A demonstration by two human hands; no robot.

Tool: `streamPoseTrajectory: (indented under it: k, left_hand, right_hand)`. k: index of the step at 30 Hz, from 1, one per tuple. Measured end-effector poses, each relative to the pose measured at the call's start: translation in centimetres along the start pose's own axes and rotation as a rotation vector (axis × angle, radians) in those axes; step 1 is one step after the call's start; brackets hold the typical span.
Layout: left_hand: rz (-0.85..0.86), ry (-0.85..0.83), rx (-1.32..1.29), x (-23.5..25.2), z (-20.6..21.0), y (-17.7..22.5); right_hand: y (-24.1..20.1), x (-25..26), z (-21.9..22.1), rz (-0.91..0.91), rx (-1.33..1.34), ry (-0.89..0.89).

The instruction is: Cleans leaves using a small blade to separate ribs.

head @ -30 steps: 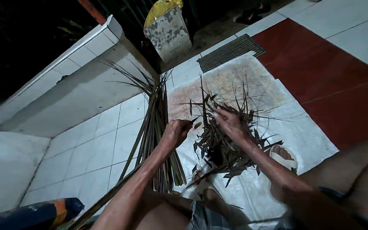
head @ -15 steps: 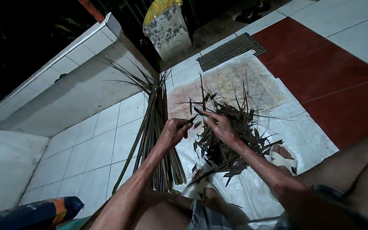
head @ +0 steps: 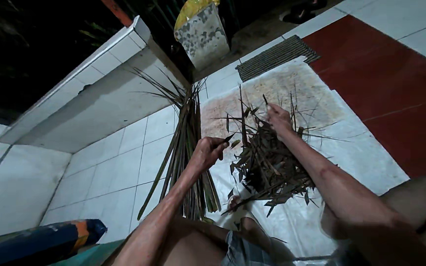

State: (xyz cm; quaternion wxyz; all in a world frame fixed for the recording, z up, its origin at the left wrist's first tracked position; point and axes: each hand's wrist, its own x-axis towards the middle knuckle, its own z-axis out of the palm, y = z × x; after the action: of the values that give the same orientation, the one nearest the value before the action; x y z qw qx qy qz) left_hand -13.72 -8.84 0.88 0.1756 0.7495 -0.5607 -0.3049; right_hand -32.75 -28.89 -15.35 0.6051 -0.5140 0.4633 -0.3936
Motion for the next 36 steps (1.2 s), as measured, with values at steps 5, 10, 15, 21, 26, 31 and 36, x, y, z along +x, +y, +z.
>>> streamPoseTrajectory:
  k: [5,10,15,21,26,31,36]
  left_hand:
    - [-0.007,-0.012,-0.07,1.0,0.4,-0.6]
    - [0.012,-0.073,-0.086,1.6,1.4,0.3]
    - [-0.007,-0.165,-0.175,1.1,1.1,0.3]
    - [-0.007,-0.267,-0.24,0.5,0.5,-1.0]
    - [0.058,-0.051,-0.087,0.8,0.2,-2.0]
    - [0.123,0.074,0.224,1.1,0.4,-2.2]
    - [0.157,0.118,0.344,1.1,0.5,-2.1]
  right_hand:
    - [-2.4,-9.2,-0.2,-0.001,0.266,-0.208]
    - [-2.0,-10.9,3.1,0.067,0.425,-0.4]
    - [-2.9,-10.8,3.5,0.048,0.467,-0.343]
    - [-4.1,-9.8,1.6,0.016,0.369,-0.287]
    - [-3.1,-10.9,2.5,-0.055,0.123,-0.272]
    - [-2.6,-12.8,4.1,-0.197,-0.07,-0.374]
    - [-3.1,-13.5,4.8,-0.194,-0.118,-0.468]
